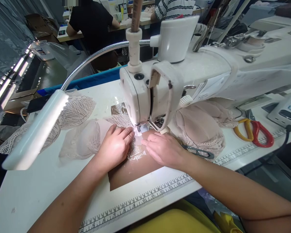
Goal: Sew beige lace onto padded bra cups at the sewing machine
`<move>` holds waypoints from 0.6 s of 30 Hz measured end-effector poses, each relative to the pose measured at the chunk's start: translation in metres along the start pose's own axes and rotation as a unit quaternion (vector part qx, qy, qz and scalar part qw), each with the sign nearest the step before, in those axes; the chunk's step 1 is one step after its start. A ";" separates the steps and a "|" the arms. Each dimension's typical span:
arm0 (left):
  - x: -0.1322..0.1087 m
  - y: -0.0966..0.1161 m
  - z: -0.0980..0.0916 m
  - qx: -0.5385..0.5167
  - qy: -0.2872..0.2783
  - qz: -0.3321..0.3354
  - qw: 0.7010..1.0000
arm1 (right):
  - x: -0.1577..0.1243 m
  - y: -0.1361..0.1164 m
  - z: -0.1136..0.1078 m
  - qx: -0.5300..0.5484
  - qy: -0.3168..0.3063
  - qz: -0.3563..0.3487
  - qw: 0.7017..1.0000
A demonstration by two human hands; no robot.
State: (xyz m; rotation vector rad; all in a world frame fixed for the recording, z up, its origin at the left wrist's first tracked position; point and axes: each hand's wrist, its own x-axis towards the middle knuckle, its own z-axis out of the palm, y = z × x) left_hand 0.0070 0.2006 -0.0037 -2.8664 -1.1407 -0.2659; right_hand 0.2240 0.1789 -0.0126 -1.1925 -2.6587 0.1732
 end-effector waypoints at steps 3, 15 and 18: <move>-0.001 -0.002 0.002 0.022 0.002 -0.029 0.999 | 0.002 -0.001 0.001 0.005 -0.001 0.012 1.000; -0.008 -0.001 0.008 -0.042 0.055 -0.095 0.993 | -0.003 -0.005 -0.021 0.037 -0.053 0.013 0.998; -0.010 -0.005 0.006 -0.068 0.075 -0.132 0.986 | -0.021 -0.009 -0.047 0.017 -0.092 0.047 0.994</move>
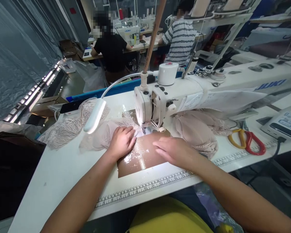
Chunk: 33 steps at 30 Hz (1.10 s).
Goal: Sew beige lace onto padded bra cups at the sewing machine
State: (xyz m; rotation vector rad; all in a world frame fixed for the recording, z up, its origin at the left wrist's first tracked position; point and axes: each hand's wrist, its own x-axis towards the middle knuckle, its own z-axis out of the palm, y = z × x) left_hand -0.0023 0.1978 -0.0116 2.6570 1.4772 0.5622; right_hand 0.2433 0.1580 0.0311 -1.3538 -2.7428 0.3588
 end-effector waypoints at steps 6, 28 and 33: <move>-0.013 0.004 -0.032 -0.066 -0.048 0.015 0.997 | -0.049 0.022 0.001 -0.101 -0.002 0.076 0.992; -0.025 -0.005 -0.031 -0.381 -0.118 -0.248 0.883 | -0.078 0.048 0.016 0.007 0.298 -0.002 0.954; -0.026 0.005 -0.030 -0.459 -0.123 -0.256 0.842 | -0.048 0.027 0.013 0.180 0.174 0.027 0.968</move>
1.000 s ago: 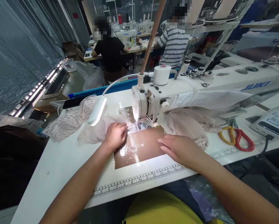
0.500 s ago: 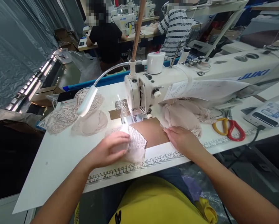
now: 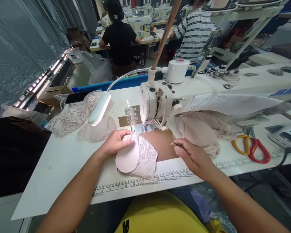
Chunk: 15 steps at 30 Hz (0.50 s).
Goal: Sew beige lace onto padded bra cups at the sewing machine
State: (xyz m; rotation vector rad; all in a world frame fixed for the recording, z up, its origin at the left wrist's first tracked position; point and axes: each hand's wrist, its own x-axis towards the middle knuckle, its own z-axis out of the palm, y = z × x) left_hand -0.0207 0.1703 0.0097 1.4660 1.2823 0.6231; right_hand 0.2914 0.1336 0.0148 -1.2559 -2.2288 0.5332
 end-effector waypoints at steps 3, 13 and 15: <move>-0.005 0.000 0.004 -0.070 -0.015 -0.007 0.997 | 0.026 -0.015 0.012 0.058 -0.101 -0.021 0.993; -0.012 0.000 0.010 -0.159 -0.078 0.027 0.984 | 0.084 -0.037 0.038 0.203 -0.159 -0.074 0.963; -0.013 0.001 0.012 -0.162 -0.094 0.037 0.982 | 0.085 -0.039 0.038 0.215 -0.172 -0.053 0.960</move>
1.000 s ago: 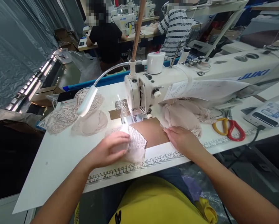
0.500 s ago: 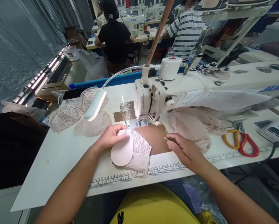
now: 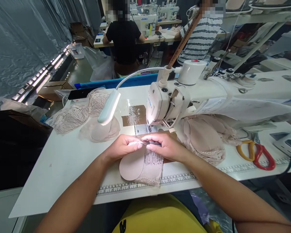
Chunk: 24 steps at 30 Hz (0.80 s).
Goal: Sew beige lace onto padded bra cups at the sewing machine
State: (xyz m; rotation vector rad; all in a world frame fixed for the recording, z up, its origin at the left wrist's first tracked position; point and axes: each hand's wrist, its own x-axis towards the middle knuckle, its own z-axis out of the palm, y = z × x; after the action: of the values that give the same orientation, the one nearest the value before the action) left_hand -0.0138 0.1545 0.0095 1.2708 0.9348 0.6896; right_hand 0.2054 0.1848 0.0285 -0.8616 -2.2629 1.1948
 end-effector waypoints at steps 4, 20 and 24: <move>0.001 0.000 0.004 -0.004 -0.012 -0.006 1.000 | -0.002 -0.001 0.005 0.006 0.006 0.043 0.999; 0.007 -0.006 0.007 0.018 0.004 -0.030 0.999 | -0.007 0.012 0.008 0.050 0.008 0.064 0.997; 0.008 -0.004 0.010 0.035 0.017 -0.036 0.999 | -0.007 0.013 0.011 0.061 0.034 0.070 0.995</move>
State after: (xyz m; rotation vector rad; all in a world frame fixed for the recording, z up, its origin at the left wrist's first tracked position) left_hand -0.0016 0.1554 0.0046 1.2839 1.0370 0.6281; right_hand 0.2077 0.1795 0.0113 -1.0123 -2.0820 1.3295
